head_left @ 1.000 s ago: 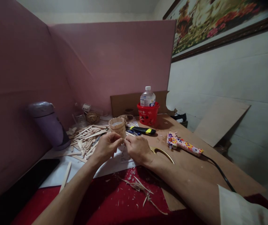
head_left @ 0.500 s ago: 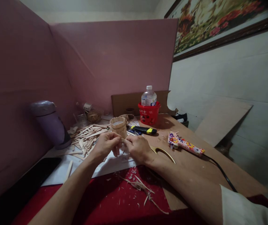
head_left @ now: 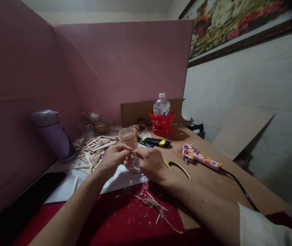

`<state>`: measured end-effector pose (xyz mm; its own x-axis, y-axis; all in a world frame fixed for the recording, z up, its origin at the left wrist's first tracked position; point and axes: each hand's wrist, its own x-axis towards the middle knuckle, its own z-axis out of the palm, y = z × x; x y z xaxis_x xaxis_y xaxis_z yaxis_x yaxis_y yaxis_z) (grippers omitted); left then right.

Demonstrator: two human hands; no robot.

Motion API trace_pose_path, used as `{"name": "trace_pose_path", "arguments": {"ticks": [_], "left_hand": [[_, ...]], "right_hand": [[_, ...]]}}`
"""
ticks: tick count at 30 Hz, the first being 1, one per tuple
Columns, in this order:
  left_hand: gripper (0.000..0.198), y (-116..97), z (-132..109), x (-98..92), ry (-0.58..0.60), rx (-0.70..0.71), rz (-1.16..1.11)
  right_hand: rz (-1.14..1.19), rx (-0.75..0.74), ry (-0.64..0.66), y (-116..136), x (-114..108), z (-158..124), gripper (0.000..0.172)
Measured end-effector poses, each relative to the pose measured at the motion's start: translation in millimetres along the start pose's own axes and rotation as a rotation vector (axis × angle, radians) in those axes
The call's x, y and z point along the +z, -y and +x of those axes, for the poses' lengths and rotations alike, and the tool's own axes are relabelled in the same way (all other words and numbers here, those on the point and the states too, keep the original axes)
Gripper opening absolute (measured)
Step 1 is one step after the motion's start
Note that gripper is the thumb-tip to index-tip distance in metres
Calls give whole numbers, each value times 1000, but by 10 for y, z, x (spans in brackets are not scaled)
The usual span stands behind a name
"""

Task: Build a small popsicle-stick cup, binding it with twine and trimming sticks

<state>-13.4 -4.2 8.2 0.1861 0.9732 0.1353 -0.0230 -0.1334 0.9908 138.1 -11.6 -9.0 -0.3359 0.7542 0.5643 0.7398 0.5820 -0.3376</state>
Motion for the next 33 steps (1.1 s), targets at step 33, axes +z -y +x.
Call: {"name": "trace_pose_path", "arguments": {"ticks": [33], "left_hand": [[14,-42,-27,10,32,-32,16]], "right_hand": [[177,123,65,-59,42,34,27]]}}
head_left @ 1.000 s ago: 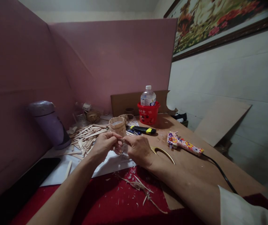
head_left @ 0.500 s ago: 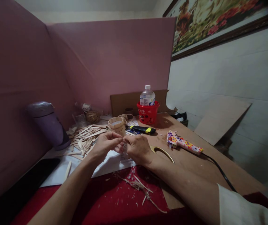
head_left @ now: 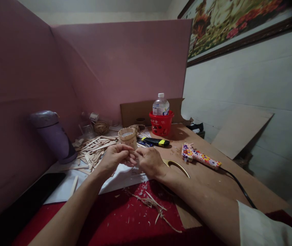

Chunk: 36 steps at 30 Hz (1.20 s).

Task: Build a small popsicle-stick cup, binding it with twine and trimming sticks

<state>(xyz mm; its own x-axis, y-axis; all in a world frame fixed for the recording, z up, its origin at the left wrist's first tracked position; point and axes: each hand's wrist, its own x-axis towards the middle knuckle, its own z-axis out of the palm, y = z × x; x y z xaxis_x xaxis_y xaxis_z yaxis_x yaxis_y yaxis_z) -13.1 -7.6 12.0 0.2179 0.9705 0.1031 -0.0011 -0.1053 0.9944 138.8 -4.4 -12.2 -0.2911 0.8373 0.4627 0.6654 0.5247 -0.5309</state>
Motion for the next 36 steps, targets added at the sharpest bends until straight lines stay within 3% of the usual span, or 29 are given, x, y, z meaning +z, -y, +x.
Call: {"name": "trace_pose_path", "arguments": {"ticks": [8,15,21,26,36], "left_hand": [[18,12,14,-2,-12,109,72],[21,-22,7,-6,9,121,65],[22,52,21,45,-22,249,126],[13,38,21,20,-32,266,164],[14,-30,-19,26,-6,229,109]], "right_hand": [[277,84,60,-60,79,89,25],[517,164,120,-81,101,128,31],[686,281,165,-54,82,126,30],[840,361,272,-2,9,82,30],[1117,492,502,-9,-61,63,25]]}}
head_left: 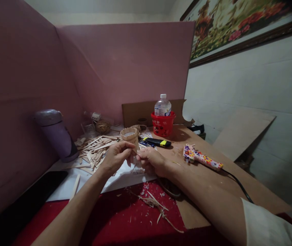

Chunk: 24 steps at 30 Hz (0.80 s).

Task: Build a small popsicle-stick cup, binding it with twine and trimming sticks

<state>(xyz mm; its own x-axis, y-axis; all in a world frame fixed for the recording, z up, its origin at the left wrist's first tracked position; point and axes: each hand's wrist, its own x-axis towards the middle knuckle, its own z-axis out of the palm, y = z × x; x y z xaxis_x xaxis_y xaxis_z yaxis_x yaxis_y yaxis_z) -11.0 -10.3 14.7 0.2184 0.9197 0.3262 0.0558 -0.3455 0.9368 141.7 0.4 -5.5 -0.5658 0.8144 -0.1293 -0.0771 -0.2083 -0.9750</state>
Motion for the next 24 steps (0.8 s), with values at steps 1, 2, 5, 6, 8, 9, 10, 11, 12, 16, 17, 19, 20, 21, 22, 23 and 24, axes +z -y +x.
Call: {"name": "trace_pose_path", "arguments": {"ticks": [1,2,5,6,8,9,10,11,12,16,17,19,20,21,22,23,24], "left_hand": [[13,-2,0,-3,0,3,-8],[13,-3,1,-7,-1,6,-15],[16,3,6,-29,9,11,-15],[17,8,7,-39,17,13,-12],[16,21,7,-57,37,22,-18],[16,27,6,-66,47,25,-26],[15,32,3,-74,53,24,-31],[15,35,-1,-81,59,16,-34],[15,36,-5,-86,67,4,-39],[15,34,-21,-93,118,-41,-64],[15,34,-22,-92,122,-46,-62],[20,34,-17,-90,106,-56,-35],[23,35,-13,-88,95,-63,-23],[25,35,-8,-87,86,-70,-22],[27,35,-3,-85,81,-76,-33],[28,35,2,-85,83,-81,-57],[30,36,6,-85,93,-89,-91]], "right_hand": [[25,31,39,15,-13,-9,24],[49,62,78,32,-27,-18,23],[115,133,176,69,-64,-33,23],[133,147,199,75,-72,-33,23],[163,159,232,75,-81,-24,23],[177,156,242,70,-83,-17,23],[192,149,249,64,-86,-8,22],[206,137,255,55,-89,1,21],[219,123,261,46,-94,10,19],[238,97,301,11,-122,41,19],[237,90,307,7,-124,44,21],[237,64,302,5,-114,40,23],[235,43,291,8,-103,33,23],[230,17,281,13,-89,24,22],[223,-11,274,19,-73,12,21],[214,-38,268,26,-59,1,19],[205,-59,262,32,-47,-10,18]]}}
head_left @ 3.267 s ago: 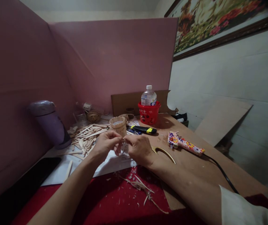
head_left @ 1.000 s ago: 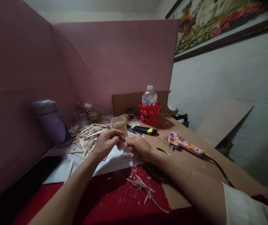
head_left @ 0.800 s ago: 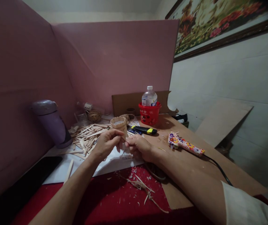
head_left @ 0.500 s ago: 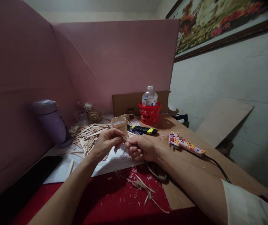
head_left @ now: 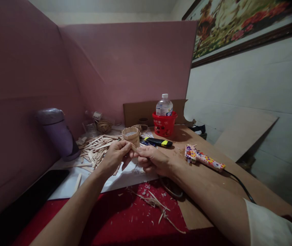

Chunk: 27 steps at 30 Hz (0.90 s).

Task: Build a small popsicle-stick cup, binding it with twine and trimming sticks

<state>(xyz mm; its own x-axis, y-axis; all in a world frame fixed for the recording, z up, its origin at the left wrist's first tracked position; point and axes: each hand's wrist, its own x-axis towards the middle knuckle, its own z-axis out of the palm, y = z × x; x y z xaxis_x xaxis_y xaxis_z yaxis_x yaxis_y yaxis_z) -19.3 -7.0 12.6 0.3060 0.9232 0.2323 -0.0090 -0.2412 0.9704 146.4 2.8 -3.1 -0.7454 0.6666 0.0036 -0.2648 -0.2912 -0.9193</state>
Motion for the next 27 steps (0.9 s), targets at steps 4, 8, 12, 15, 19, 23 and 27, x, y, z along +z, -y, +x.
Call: {"name": "trace_pose_path", "arguments": {"ticks": [4,8,12,15,19,23,27], "left_hand": [[25,4,4,-10,40,-40,-146],[20,0,9,-37,84,-102,-231],[19,-12,11,-76,138,-148,-273],[22,-15,6,-94,120,-156,-283],[28,-5,9,-88,38,-143,-301],[25,27,16,-47,-36,-103,-255],[23,33,11,14,-87,-9,-101]], "right_hand": [[-38,-27,-21,3,20,-11,19],[-71,-34,-26,-13,-1,4,19],[-71,-28,-5,-19,-8,8,21],[-62,-25,16,-22,-9,7,21],[-50,-61,4,-45,-27,24,20],[-44,-117,-27,-70,-36,41,21],[-74,-148,-47,-91,-21,63,28]]}}
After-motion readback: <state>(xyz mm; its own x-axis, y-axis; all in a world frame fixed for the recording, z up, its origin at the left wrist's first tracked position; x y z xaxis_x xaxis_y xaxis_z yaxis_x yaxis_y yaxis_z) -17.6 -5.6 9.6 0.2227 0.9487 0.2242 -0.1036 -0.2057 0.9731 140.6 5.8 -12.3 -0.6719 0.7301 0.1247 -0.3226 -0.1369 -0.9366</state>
